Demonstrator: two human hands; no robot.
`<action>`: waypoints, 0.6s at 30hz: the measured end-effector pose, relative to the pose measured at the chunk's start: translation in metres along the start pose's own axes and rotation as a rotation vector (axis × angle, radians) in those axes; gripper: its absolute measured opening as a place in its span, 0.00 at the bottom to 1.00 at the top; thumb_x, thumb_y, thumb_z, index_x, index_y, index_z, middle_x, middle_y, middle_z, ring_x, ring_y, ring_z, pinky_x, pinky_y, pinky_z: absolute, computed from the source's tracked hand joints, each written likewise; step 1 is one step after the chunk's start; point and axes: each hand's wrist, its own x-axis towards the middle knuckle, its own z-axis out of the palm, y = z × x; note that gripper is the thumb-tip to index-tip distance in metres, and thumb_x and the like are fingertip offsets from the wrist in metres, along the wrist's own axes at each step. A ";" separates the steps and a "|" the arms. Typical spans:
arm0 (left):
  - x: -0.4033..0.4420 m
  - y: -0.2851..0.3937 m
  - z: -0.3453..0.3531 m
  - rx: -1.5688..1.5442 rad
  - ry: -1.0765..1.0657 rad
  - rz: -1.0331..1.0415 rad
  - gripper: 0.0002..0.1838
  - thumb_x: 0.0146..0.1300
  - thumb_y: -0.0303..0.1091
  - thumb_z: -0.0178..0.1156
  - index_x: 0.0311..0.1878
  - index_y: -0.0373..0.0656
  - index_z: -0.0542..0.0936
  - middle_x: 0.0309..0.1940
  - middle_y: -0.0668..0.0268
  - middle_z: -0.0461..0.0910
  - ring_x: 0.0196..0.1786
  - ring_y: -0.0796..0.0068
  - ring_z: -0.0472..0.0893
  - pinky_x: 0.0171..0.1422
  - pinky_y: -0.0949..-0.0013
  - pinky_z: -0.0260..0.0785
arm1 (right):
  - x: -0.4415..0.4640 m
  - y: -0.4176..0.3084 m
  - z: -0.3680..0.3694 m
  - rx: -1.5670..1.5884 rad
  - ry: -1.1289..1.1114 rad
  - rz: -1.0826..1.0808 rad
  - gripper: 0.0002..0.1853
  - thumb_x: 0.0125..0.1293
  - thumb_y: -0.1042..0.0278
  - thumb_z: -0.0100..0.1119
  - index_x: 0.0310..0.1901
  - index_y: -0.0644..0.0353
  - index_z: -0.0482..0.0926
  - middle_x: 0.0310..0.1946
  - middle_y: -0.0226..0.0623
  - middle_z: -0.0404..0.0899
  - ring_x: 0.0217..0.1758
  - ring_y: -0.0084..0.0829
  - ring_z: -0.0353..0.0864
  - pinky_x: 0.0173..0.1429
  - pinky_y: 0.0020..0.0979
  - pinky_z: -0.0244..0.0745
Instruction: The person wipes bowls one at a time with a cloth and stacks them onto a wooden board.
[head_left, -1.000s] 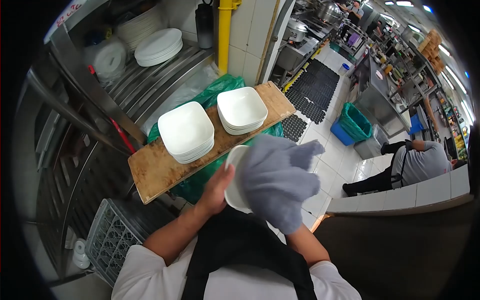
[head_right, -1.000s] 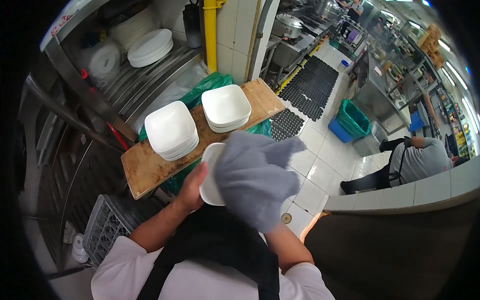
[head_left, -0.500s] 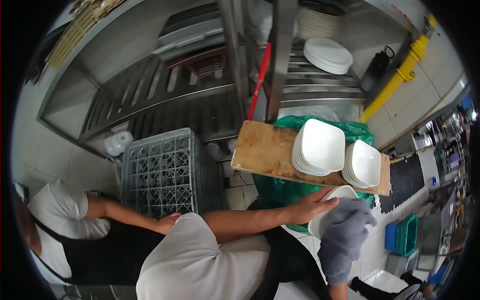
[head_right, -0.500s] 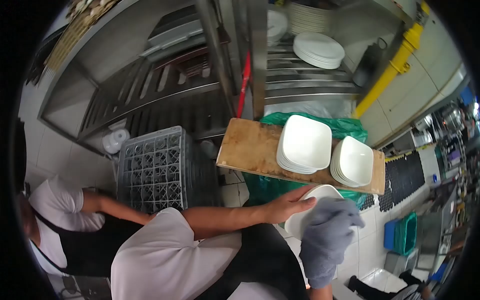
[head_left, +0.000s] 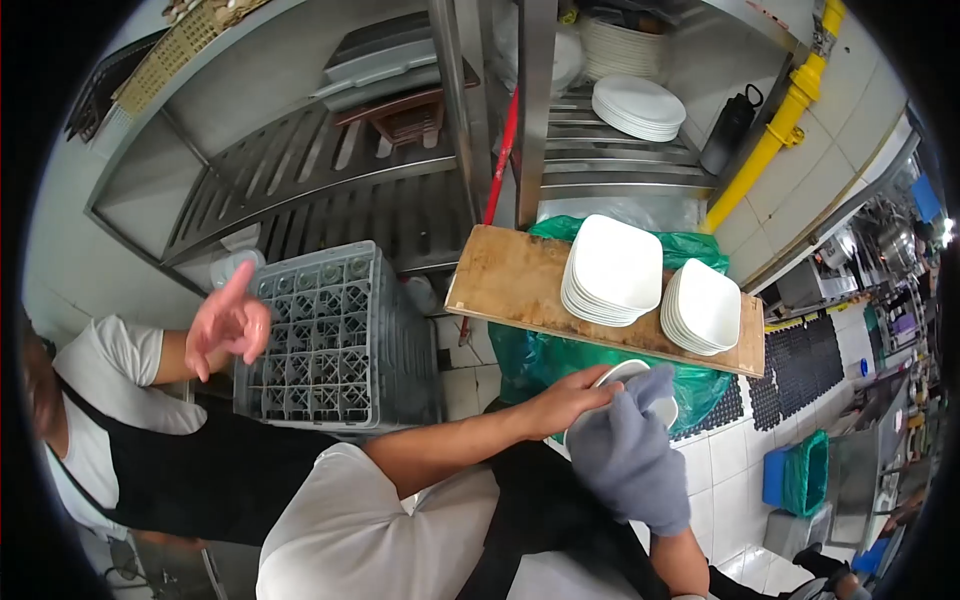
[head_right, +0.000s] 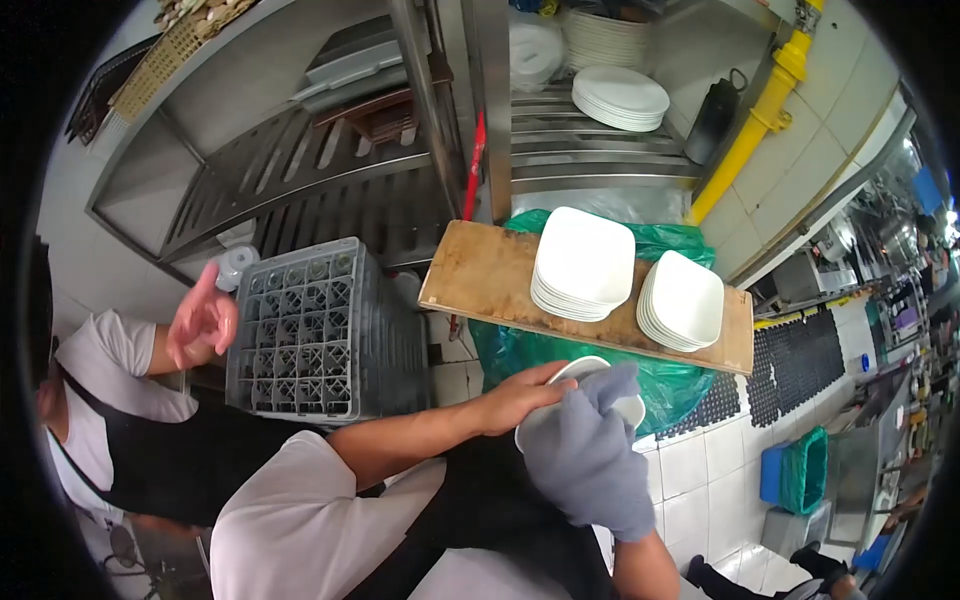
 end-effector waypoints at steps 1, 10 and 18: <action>-0.005 -0.005 0.002 0.023 0.082 0.003 0.31 0.76 0.46 0.53 0.74 0.39 0.63 0.66 0.65 0.71 0.66 0.76 0.69 0.72 0.69 0.60 | -0.007 0.000 -0.014 0.064 0.020 0.048 0.16 0.54 0.70 0.65 0.45 0.63 0.78 0.41 0.47 0.81 0.36 0.45 0.85 0.39 0.38 0.81; -0.063 -0.019 0.054 0.127 0.343 0.159 0.32 0.78 0.49 0.49 0.74 0.37 0.61 0.67 0.62 0.70 0.68 0.73 0.68 0.73 0.69 0.58 | -0.003 -0.018 -0.002 -0.185 0.421 0.149 0.16 0.53 0.68 0.65 0.44 0.60 0.79 0.38 0.43 0.81 0.36 0.44 0.85 0.34 0.37 0.80; -0.113 -0.027 0.039 -0.009 0.525 0.228 0.28 0.78 0.45 0.49 0.73 0.36 0.64 0.64 0.62 0.73 0.65 0.73 0.72 0.71 0.68 0.61 | -0.018 -0.048 0.028 -0.379 0.219 -0.285 0.15 0.54 0.65 0.65 0.45 0.57 0.79 0.36 0.39 0.80 0.39 0.43 0.85 0.31 0.36 0.79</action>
